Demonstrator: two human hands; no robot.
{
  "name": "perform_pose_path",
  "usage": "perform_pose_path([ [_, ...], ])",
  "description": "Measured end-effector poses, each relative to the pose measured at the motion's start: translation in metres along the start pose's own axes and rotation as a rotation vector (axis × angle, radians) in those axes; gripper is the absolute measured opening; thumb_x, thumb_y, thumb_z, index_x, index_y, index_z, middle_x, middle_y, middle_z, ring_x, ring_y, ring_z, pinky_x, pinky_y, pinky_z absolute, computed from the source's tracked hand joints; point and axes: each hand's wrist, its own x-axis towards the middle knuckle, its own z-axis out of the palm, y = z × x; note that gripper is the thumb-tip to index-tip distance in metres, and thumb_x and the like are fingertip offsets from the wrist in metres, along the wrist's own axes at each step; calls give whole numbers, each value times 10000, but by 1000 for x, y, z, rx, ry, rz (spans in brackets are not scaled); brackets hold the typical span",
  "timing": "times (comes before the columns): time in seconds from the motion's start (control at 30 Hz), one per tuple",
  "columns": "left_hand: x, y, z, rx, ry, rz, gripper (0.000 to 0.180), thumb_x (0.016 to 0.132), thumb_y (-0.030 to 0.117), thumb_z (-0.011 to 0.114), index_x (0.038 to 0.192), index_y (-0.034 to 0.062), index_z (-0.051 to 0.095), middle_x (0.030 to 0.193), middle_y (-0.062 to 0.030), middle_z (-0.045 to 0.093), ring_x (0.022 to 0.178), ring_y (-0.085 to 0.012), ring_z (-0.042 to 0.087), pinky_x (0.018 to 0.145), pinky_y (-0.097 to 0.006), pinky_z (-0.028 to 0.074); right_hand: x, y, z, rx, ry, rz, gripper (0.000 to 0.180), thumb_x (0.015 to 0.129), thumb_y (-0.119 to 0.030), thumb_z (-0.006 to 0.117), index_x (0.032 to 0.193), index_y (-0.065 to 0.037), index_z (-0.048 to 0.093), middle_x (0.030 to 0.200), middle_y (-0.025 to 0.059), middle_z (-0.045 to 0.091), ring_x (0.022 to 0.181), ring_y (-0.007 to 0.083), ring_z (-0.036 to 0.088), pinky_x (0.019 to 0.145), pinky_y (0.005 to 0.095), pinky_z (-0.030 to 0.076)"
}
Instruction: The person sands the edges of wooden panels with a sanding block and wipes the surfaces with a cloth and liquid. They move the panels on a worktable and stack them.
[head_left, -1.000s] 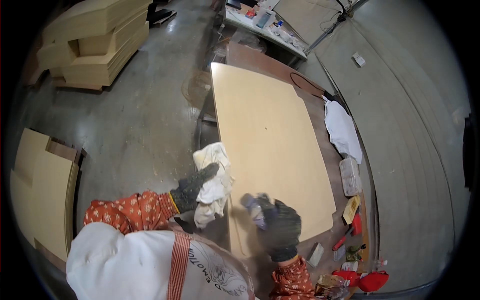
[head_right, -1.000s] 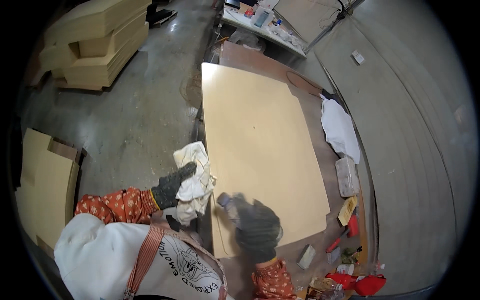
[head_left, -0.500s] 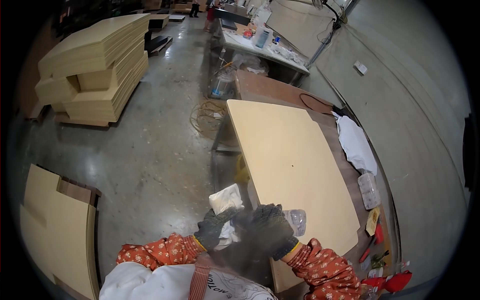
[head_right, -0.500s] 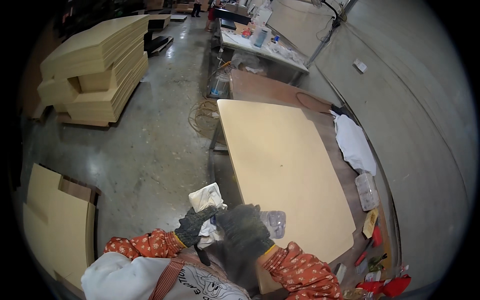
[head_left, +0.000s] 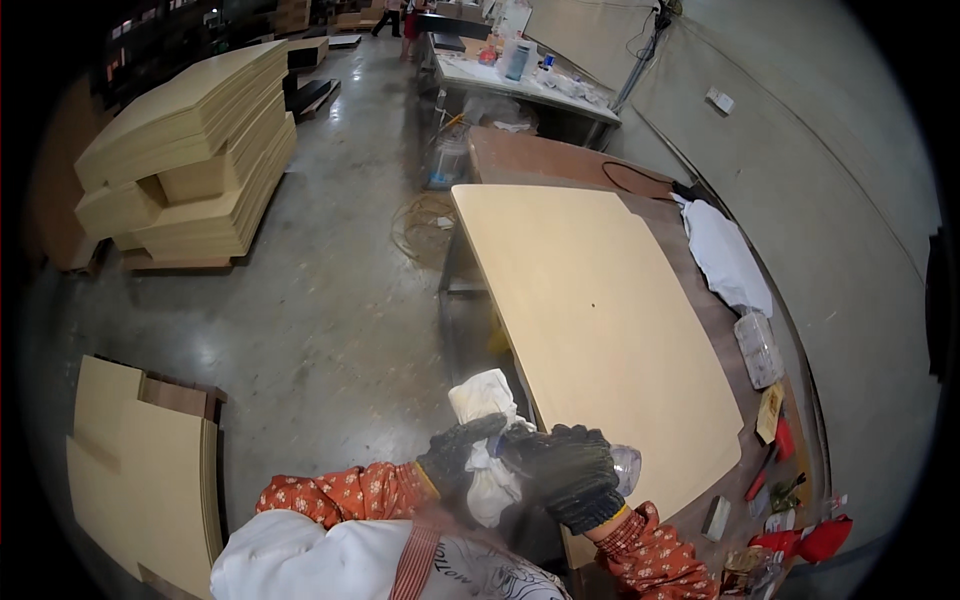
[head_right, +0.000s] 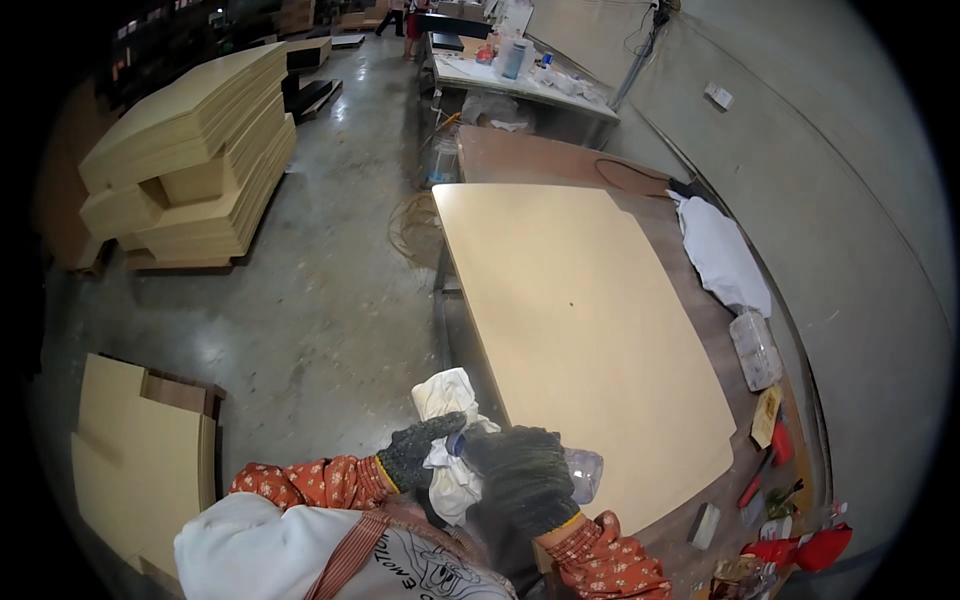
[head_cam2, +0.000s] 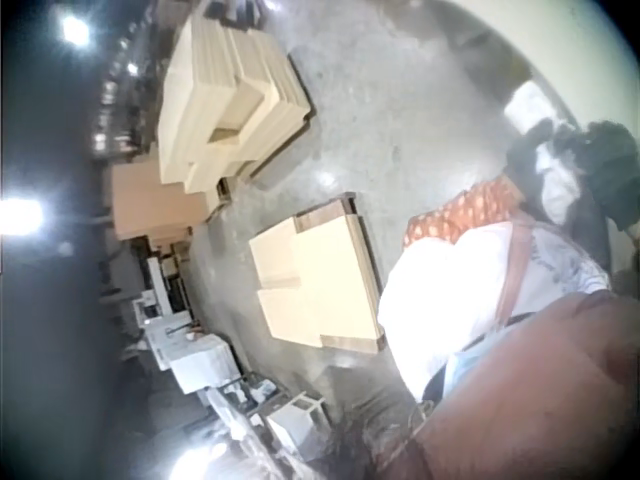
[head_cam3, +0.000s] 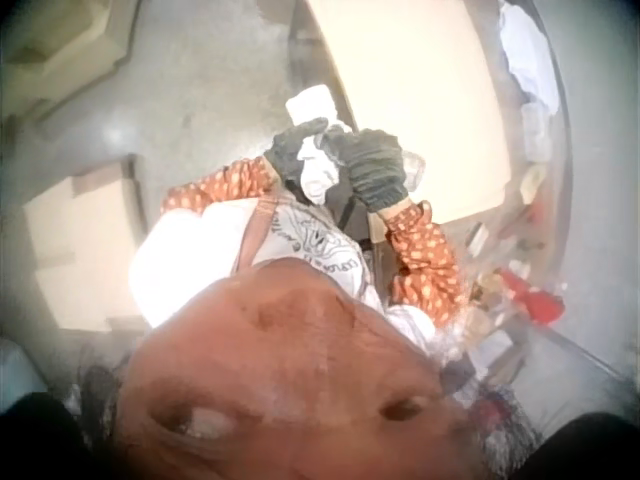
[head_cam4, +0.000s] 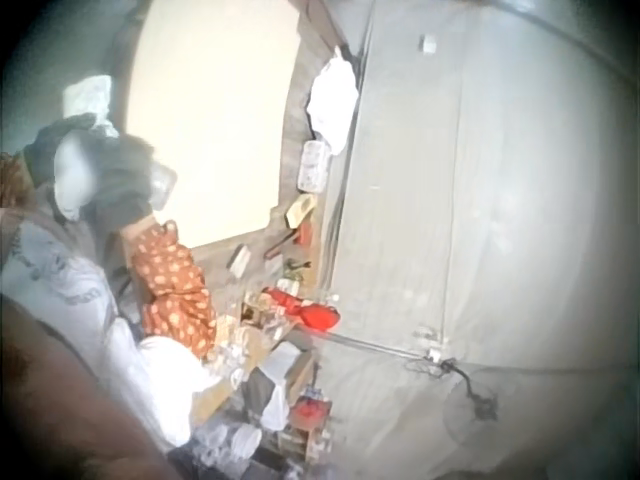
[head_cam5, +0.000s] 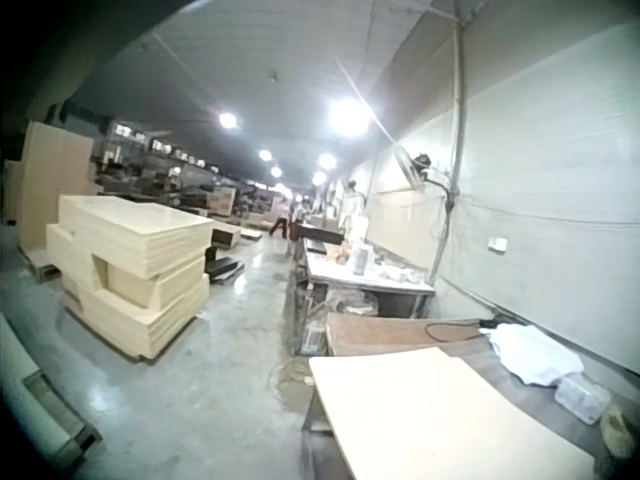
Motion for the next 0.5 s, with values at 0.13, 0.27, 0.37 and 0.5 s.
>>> perform_pose_path([
  [0.13, 13, 18, 19, -576, -164, -167, 290, 973, 195, 549, 1212, 31, 576, 1080, -143, 662, 949, -244, 650, 866, -380, 544, -40, -11, -39, 262, 263, 172, 481, 772, -428, 608, 1164, -150, 616, 996, 87, 629, 861, 261, 613, 742, 423, 469],
  [0.27, 16, 50, 117, -554, 305, -377, 217, 988, 208, 514, 1084, 37, 606, 870, -106, 690, 689, -222, 654, 670, -364, 574, -76, 13, 0, 684, 626, 164, 395, 746, -286, 679, 1109, -138, 639, 915, 92, 621, 784, 257, 610, 688, 378, 486],
  [0.37, 34, -3, 25, -795, -328, -423, 286, 998, 210, 487, 1204, 34, 578, 1065, -143, 668, 921, -249, 652, 831, -396, 553, -93, 10, 13, 442, 787, 310, 527, 725, -155, 696, 1228, -38, 596, 961, 150, 651, 900, 293, 628, 746, 392, 512],
  [0.5, 30, 1, 88, -262, 252, -207, 343, 994, 171, 474, 1297, 18, 522, 1253, -152, 592, 1144, -260, 590, 933, -367, 523, -141, 34, 29, 765, 993, 378, 618, 792, -93, 710, 1355, -32, 462, 1120, 147, 631, 1074, 250, 612, 900, 356, 517],
])
